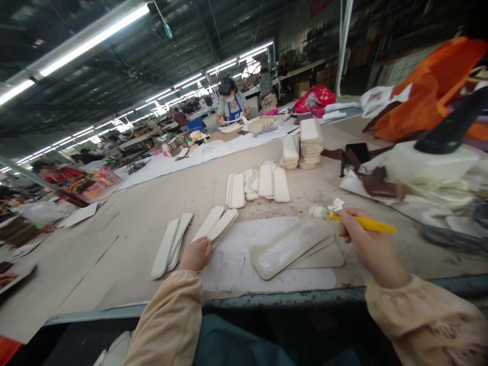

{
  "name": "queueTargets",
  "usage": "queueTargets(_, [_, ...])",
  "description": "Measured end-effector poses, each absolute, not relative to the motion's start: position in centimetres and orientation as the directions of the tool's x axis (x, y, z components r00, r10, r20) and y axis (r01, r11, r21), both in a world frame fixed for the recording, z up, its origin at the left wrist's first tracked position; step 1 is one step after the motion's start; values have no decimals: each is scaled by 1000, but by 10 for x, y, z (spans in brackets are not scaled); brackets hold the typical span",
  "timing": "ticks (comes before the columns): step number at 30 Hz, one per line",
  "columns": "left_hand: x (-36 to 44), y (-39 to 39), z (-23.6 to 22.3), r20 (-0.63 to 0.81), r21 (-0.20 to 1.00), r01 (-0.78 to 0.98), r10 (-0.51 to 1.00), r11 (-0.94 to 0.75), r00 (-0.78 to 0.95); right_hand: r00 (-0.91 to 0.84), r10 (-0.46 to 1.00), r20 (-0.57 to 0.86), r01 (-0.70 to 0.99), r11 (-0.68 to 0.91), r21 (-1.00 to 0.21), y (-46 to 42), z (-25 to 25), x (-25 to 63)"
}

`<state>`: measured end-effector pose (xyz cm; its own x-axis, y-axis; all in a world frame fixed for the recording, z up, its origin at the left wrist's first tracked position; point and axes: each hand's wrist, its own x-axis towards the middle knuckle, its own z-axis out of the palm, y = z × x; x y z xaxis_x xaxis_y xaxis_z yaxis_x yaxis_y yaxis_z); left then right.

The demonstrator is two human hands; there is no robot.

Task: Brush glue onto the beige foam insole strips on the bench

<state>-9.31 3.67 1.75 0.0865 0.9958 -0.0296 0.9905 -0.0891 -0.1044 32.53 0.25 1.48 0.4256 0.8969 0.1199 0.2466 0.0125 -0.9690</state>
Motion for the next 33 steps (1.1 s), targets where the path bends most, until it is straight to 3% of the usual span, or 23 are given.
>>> queueTargets(4, [-84, 30, 39, 179, -33, 999, 984, 6, 0, 476, 858, 191, 169, 124, -978, 3, 13, 316])
queueTargets(7, [-50, 23, 61, 262, 199, 974, 963, -108, 53, 461, 856, 234, 54, 236, -970, 5, 10, 307])
queueTargets(10, [-3, 18, 72, 133, 462, 853, 970, -242, 203, 368, 915, 167, -131, 228, -965, 6, 8, 300])
queueTargets(13, [36, 17, 62, 28, 625, 734, 948, -265, 318, 249, 965, 83, -280, 154, -948, 5, 6, 295])
queueTargets(17, [55, 20, 35, -97, 759, 624, 915, -186, 391, 271, 961, 56, -247, 125, -961, 6, 0, 294])
queueTargets(20, [49, 27, 16, -223, 868, 495, 871, -27, 438, 393, 913, 112, -110, 167, -980, 11, -5, 296])
queueTargets(25, [35, 40, -3, -305, 917, 365, 871, 159, 386, 436, 885, 164, 82, 143, -986, 20, -12, 298])
queueTargets(28, [33, 44, -9, -262, 900, 423, 907, 107, 329, 425, 887, 181, 94, 156, -983, 22, -15, 297])
queueTargets(33, [33, 46, -9, -187, 806, 591, 928, -43, 323, 410, 886, 217, 270, 109, -956, 21, -21, 296])
